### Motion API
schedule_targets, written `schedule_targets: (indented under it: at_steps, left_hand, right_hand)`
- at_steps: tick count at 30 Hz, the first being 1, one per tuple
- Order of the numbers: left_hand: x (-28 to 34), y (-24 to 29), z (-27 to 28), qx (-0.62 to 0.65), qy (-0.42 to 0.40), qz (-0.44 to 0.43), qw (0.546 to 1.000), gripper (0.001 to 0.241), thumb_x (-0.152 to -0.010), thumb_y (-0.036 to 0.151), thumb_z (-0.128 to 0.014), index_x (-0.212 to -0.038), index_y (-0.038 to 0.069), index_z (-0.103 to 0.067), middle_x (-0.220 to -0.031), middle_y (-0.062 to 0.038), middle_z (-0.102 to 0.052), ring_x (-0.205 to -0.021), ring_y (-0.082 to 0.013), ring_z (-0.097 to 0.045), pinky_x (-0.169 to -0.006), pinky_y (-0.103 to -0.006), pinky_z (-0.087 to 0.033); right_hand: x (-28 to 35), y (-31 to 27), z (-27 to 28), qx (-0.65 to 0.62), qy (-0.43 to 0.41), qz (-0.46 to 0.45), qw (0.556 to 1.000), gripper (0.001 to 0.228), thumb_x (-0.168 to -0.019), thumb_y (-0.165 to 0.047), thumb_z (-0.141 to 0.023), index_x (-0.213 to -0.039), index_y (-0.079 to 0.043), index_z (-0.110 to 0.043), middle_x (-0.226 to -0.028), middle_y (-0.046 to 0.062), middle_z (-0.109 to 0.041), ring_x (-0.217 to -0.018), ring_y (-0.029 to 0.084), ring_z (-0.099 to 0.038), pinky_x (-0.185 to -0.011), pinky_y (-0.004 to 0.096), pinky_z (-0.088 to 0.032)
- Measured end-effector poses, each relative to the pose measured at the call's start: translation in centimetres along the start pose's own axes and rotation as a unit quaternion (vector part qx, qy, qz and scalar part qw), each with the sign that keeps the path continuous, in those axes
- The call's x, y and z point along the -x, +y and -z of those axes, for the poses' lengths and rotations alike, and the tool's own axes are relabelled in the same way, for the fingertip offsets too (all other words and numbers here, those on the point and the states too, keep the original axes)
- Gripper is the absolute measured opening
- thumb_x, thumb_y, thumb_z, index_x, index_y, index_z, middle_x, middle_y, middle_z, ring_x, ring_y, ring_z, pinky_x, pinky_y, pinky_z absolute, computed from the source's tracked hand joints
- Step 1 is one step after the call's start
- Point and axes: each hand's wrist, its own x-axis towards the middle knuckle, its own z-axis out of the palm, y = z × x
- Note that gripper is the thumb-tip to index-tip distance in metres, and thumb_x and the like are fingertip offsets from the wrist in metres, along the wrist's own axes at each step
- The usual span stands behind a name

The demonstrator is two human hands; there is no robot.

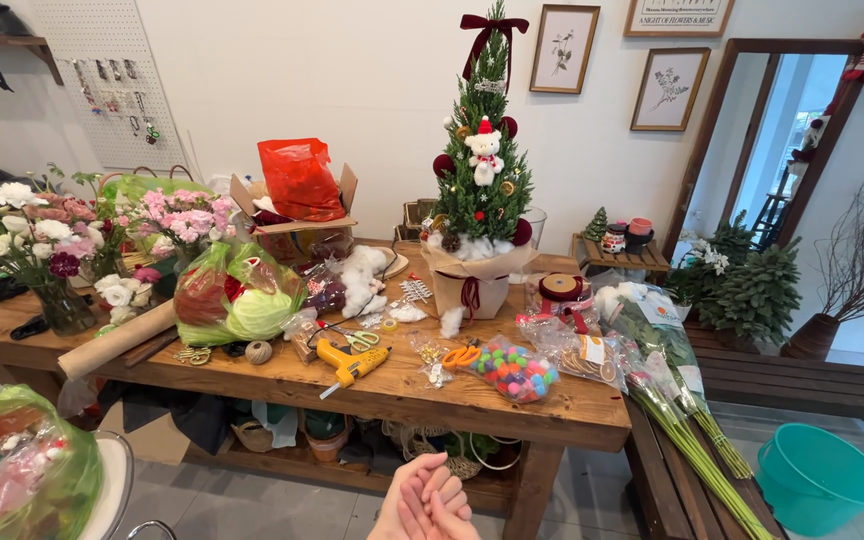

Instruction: The person decorates a small Christmas tree by attaching miniature gift box ornaments using a hot glue gun. They apply glue to the ornaments and press them onto the tree branches, then adjust the placement of the decorations and the tree's base.

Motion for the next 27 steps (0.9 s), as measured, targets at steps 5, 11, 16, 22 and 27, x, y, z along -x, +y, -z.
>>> schedule_targets:
  at_steps: [5, 11, 16, 22, 27]
  left_hand:
    - [-0.1, 0.0, -0.9, -0.073, 0.025, -0.051, 0.996, 0.062, -0.102, 0.023, -0.051, -0.044, 0.01, -0.033, -0.045, -0.003, -0.028, -0.047, -0.0172, -0.032, -0.062, -0.0312, -0.041]
    - [0.3, -0.2, -1.9, -0.165, 0.012, -0.061, 0.984, 0.063, -0.104, 0.026, -0.05, -0.044, 0.007, -0.039, -0.043, -0.004, -0.035, -0.045, -0.0171, -0.039, -0.062, -0.0314, -0.048]
    - [-0.2, -0.5, -1.5, -0.556, 0.142, -0.114, 0.811, 0.041, -0.101, 0.025, -0.063, -0.065, 0.016, -0.045, -0.058, 0.006, -0.042, -0.051, -0.0032, -0.039, -0.048, -0.0177, -0.032]
    - [-1.3, -1.2, -0.7, -0.617, 0.068, -0.103, 0.777, 0.034, -0.104, 0.023, -0.062, -0.076, 0.014, -0.046, -0.053, 0.005, -0.044, -0.045, -0.0039, -0.04, -0.045, -0.0173, -0.031]
    - [-0.2, -1.7, -3.6, -0.634, 0.063, -0.073, 0.767, 0.031, -0.104, 0.019, -0.062, -0.08, 0.014, -0.044, -0.062, 0.003, -0.047, -0.051, -0.0061, -0.046, -0.051, -0.0194, -0.039]
  right_hand:
    - [4.5, -3.1, -4.5, 0.036, 0.046, 0.007, 0.998, 0.042, -0.102, -0.006, -0.05, -0.138, 0.016, -0.05, -0.132, 0.035, -0.058, -0.127, 0.044, -0.055, -0.112, 0.045, -0.042]
    - [-2.7, -3.4, 1.0, 0.084, 0.006, 0.002, 0.996, 0.039, -0.098, -0.014, -0.059, -0.124, 0.014, -0.062, -0.112, 0.03, -0.067, -0.112, 0.041, -0.064, -0.108, 0.048, -0.047]
    - [-5.3, -3.6, 3.1, 0.032, -0.006, -0.076, 0.997, 0.048, -0.097, -0.049, -0.056, -0.11, -0.003, -0.054, -0.099, 0.012, -0.056, -0.101, 0.026, -0.057, -0.098, 0.04, -0.045]
    - [-4.3, -3.8, 3.2, -0.001, -0.041, -0.003, 0.999, 0.038, -0.105, -0.045, -0.04, -0.127, -0.018, -0.055, -0.084, 0.001, -0.043, -0.065, 0.017, -0.04, -0.056, 0.031, -0.021]
    - [-2.2, -5.0, 2.0, 0.017, 0.016, -0.004, 1.0, 0.038, -0.101, -0.05, -0.048, -0.126, -0.025, -0.061, -0.104, -0.002, -0.058, -0.095, 0.018, -0.055, -0.077, 0.034, -0.037]
